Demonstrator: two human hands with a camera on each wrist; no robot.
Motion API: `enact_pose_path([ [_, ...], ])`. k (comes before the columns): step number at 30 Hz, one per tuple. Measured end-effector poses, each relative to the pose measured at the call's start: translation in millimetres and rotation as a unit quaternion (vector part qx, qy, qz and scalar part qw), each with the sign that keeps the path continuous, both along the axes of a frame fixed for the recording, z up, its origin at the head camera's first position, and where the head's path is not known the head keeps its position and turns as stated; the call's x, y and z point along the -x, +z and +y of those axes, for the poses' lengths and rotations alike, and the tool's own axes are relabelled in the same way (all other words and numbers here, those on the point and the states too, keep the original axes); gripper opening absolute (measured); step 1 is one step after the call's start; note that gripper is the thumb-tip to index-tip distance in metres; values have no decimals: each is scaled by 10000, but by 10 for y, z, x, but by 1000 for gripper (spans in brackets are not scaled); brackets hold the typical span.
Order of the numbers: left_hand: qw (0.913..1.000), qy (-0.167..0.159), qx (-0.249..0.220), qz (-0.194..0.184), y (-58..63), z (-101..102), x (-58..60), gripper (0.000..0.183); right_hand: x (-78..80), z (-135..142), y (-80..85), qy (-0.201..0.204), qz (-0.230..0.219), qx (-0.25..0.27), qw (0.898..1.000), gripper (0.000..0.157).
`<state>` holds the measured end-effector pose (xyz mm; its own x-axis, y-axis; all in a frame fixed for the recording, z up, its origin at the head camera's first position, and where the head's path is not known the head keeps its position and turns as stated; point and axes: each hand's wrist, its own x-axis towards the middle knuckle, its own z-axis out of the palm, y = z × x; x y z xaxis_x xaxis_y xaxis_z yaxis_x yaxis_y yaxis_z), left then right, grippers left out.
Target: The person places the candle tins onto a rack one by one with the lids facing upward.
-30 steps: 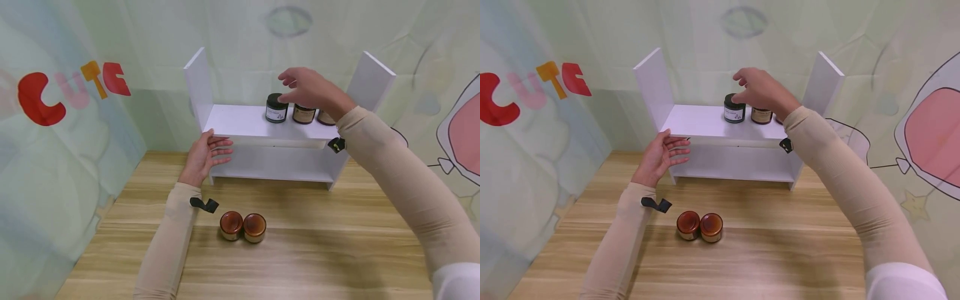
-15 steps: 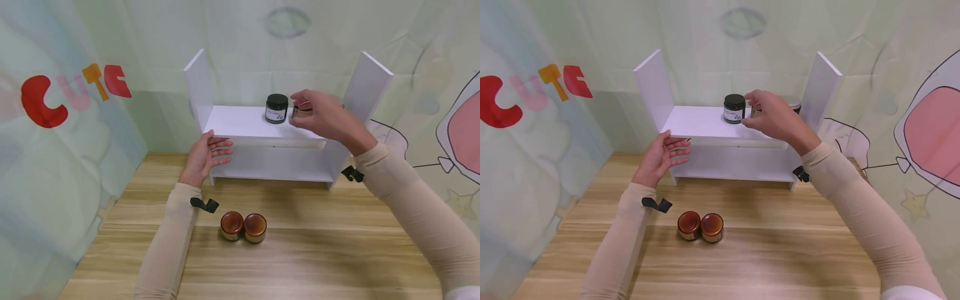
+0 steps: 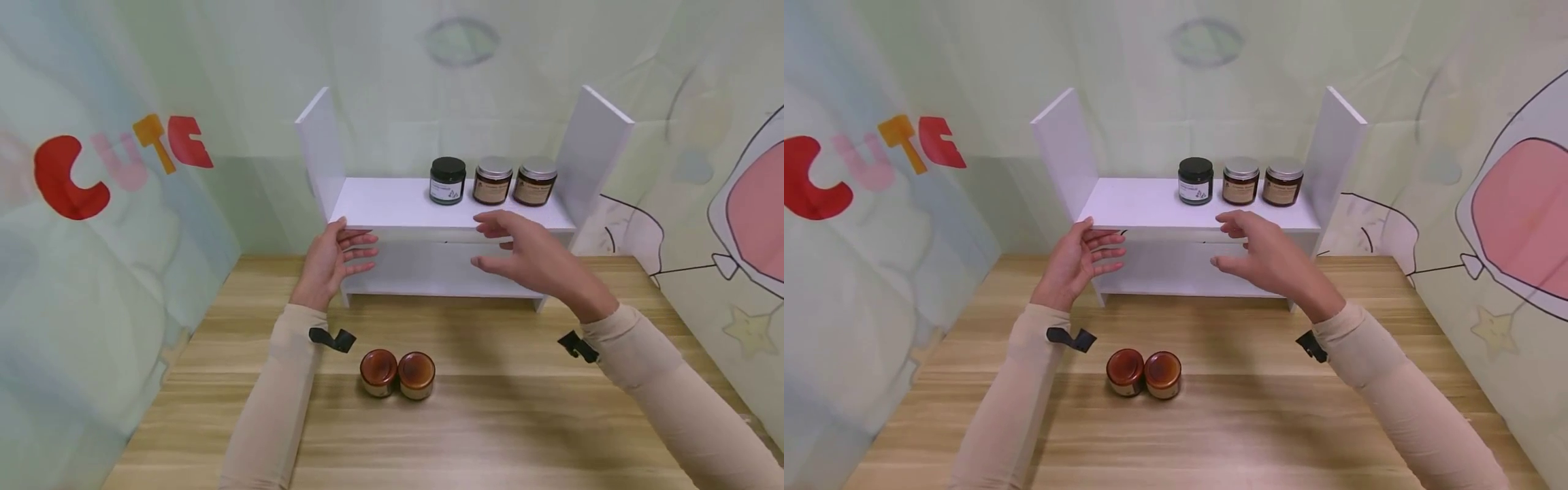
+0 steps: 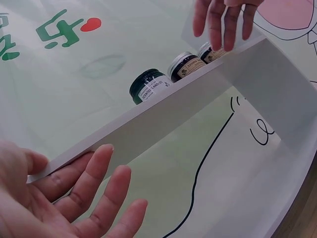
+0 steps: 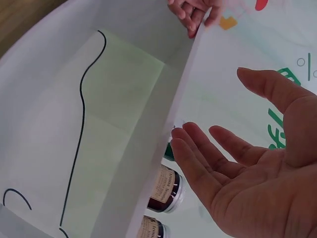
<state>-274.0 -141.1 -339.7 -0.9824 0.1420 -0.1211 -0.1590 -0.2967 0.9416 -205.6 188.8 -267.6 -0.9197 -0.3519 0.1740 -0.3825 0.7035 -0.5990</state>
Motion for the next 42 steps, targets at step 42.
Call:
enact_pose_path([
  [42, 9999, -37, -65, 128, -22, -6, 7, 57, -450, -3, -891, 333, -587, 350, 9971, 61],
])
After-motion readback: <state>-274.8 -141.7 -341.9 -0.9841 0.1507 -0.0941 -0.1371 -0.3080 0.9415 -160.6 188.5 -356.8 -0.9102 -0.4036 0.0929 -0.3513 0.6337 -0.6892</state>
